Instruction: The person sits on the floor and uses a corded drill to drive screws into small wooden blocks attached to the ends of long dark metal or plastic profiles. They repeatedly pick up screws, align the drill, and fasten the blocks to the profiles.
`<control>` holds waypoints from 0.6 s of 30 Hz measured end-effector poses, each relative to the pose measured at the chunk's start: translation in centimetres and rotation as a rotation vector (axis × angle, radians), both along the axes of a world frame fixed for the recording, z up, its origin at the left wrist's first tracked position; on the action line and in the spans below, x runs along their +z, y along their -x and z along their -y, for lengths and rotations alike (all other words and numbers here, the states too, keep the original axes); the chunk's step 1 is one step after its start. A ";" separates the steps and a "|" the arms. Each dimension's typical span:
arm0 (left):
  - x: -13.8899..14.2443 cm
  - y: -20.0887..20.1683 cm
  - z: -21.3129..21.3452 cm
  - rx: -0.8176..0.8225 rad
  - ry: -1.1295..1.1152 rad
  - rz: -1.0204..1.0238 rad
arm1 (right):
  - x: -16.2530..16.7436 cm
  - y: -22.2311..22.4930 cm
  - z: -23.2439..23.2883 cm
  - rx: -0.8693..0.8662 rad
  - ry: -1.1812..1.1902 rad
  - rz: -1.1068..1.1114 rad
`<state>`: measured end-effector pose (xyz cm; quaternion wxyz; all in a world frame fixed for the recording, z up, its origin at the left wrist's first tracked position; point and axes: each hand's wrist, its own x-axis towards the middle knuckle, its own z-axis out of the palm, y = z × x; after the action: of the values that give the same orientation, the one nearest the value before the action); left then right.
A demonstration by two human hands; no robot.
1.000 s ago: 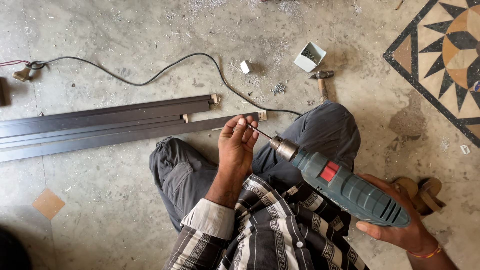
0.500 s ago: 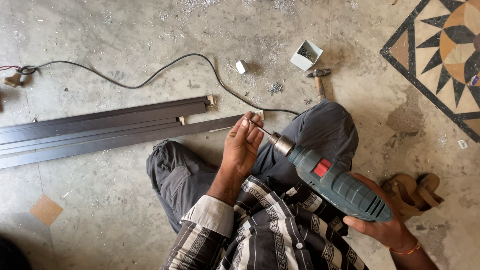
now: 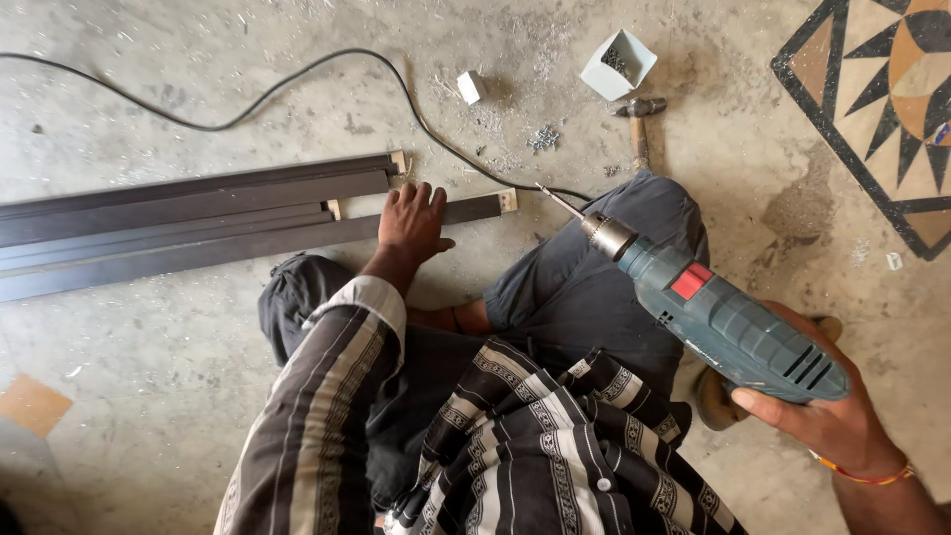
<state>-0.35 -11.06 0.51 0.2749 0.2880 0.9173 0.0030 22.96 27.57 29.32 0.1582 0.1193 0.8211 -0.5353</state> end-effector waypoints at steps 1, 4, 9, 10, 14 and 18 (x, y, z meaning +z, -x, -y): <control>-0.7 0.3 -0.1 -0.051 0.029 0.021 | 0.3 0.6 0.2 -0.013 -0.021 0.048; -2.5 0.6 -0.4 -0.023 -0.019 0.036 | 0.9 2.4 0.4 -0.021 -0.080 0.161; -4.4 1.1 -0.5 -0.014 -0.079 0.032 | 0.4 4.9 0.5 0.017 -0.162 0.283; -4.7 1.2 -0.5 -0.019 -0.086 0.040 | 0.3 5.3 0.5 0.013 -0.203 0.334; -5.5 1.7 -0.6 -0.011 -0.121 0.037 | -0.2 7.5 0.7 0.083 -0.335 0.369; -6.2 1.8 -0.7 0.011 -0.123 0.049 | -0.4 11.5 1.7 0.206 -0.558 0.541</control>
<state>-2.12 -10.35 -5.68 0.2790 0.2990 0.9100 0.0681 11.43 25.86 28.94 0.3830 0.2113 0.8713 -0.2226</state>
